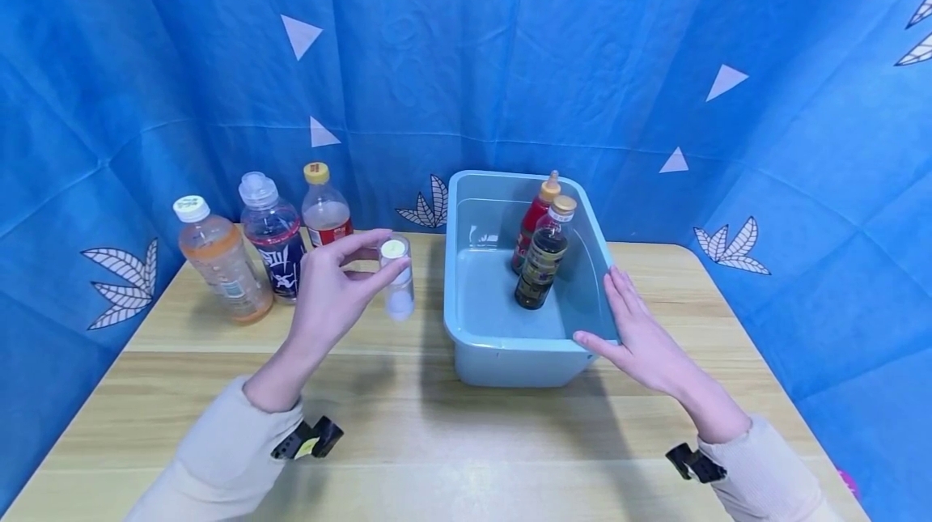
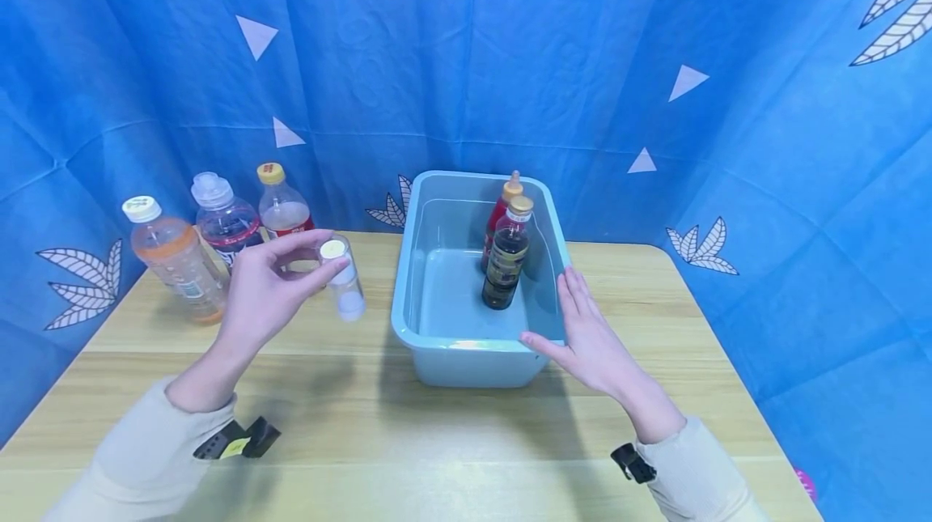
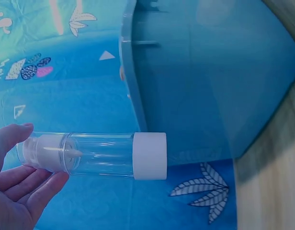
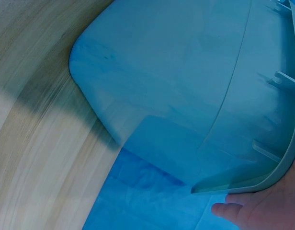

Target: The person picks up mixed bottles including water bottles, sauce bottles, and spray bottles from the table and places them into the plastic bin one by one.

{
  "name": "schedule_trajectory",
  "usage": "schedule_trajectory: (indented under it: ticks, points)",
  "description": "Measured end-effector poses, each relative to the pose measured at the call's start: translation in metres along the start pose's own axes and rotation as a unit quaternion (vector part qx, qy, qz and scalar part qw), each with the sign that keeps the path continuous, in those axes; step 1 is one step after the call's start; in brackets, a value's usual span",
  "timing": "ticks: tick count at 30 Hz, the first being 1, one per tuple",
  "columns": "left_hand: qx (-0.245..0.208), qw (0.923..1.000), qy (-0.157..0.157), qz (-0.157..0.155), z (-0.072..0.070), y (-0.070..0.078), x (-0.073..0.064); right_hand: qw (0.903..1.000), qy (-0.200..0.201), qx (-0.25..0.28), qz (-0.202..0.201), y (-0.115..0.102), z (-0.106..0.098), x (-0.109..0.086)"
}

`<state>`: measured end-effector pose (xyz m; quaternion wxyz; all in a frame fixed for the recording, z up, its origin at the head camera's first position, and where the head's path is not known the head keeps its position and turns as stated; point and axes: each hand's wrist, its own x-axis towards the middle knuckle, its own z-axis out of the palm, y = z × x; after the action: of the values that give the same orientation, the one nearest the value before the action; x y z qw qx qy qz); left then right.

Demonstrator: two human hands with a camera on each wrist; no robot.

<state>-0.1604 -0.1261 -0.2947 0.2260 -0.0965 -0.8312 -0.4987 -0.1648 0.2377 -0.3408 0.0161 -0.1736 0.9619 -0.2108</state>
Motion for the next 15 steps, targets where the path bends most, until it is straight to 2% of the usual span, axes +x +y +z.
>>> schedule_trajectory:
  ticks: [15]
  points:
    - [-0.037, 0.9993, -0.007, 0.004, 0.014, 0.028, 0.009, 1.0, -0.002, -0.002, 0.003, 0.0, -0.001, 0.0]
